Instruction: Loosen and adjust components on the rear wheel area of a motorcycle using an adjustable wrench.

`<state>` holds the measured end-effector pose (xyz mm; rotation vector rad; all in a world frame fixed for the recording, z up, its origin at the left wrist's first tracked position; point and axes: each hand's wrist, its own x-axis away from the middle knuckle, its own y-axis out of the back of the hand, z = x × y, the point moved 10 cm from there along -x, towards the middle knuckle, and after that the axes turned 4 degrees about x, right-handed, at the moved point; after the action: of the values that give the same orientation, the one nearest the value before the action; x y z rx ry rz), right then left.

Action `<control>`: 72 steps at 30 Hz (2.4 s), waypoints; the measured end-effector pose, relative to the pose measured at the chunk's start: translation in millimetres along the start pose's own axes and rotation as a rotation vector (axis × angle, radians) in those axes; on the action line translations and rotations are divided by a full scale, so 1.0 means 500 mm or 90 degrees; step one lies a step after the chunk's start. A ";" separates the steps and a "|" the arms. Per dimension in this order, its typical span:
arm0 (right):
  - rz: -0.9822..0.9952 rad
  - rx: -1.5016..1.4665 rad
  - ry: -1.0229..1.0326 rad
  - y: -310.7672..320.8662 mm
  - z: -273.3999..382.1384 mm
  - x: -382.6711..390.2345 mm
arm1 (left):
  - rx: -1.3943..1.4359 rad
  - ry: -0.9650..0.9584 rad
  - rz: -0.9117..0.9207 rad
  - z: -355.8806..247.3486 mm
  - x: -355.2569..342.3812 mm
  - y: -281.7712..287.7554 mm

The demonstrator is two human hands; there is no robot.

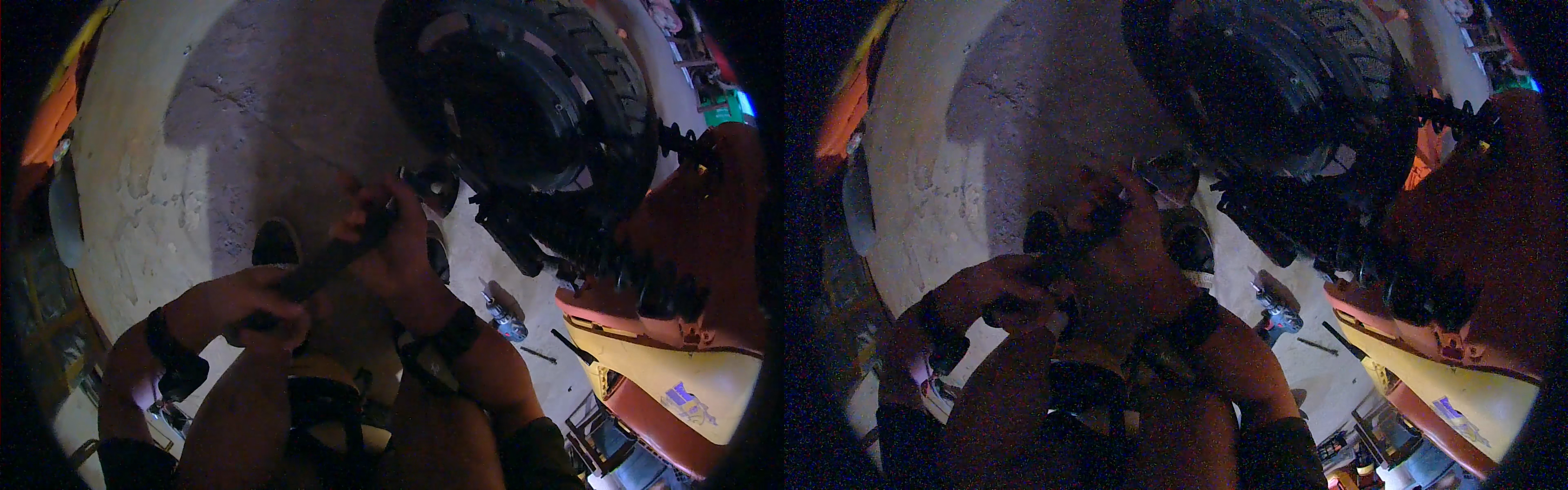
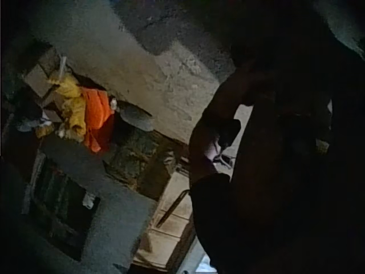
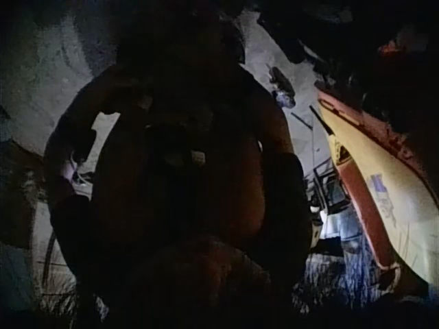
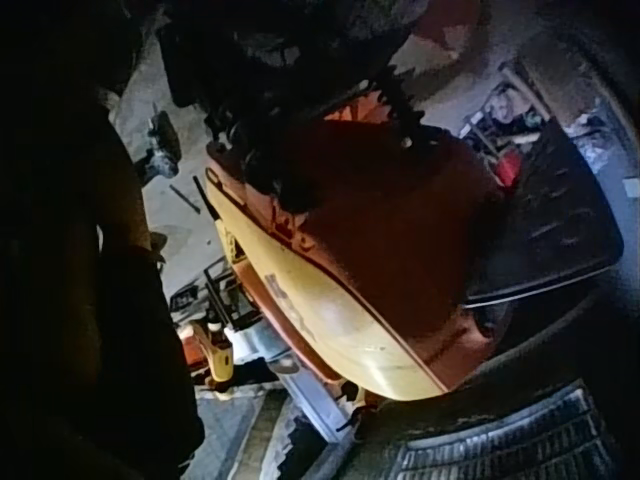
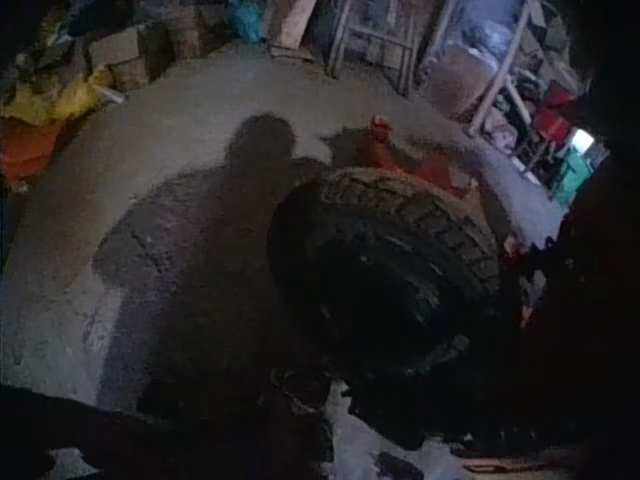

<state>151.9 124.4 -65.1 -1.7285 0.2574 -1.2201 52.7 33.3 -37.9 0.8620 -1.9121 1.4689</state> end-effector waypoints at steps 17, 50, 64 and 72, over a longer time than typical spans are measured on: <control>-0.249 0.449 0.212 -0.053 0.037 0.035 | -0.059 0.175 0.026 -0.038 0.018 0.004; -0.175 0.306 0.079 -0.052 -0.036 0.018 | -0.914 -0.006 -0.333 -0.152 0.125 -0.114; -0.095 0.221 -0.052 0.001 -0.006 0.086 | 0.218 0.035 0.246 0.027 -0.009 -0.241; 0.007 0.198 -0.106 0.000 0.006 0.107 | 0.189 0.108 0.054 0.075 -0.055 -0.240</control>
<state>179.8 92.0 -32.4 -1.5422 -0.0214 -1.0397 161.2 -21.7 4.5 0.7628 -1.6499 1.8465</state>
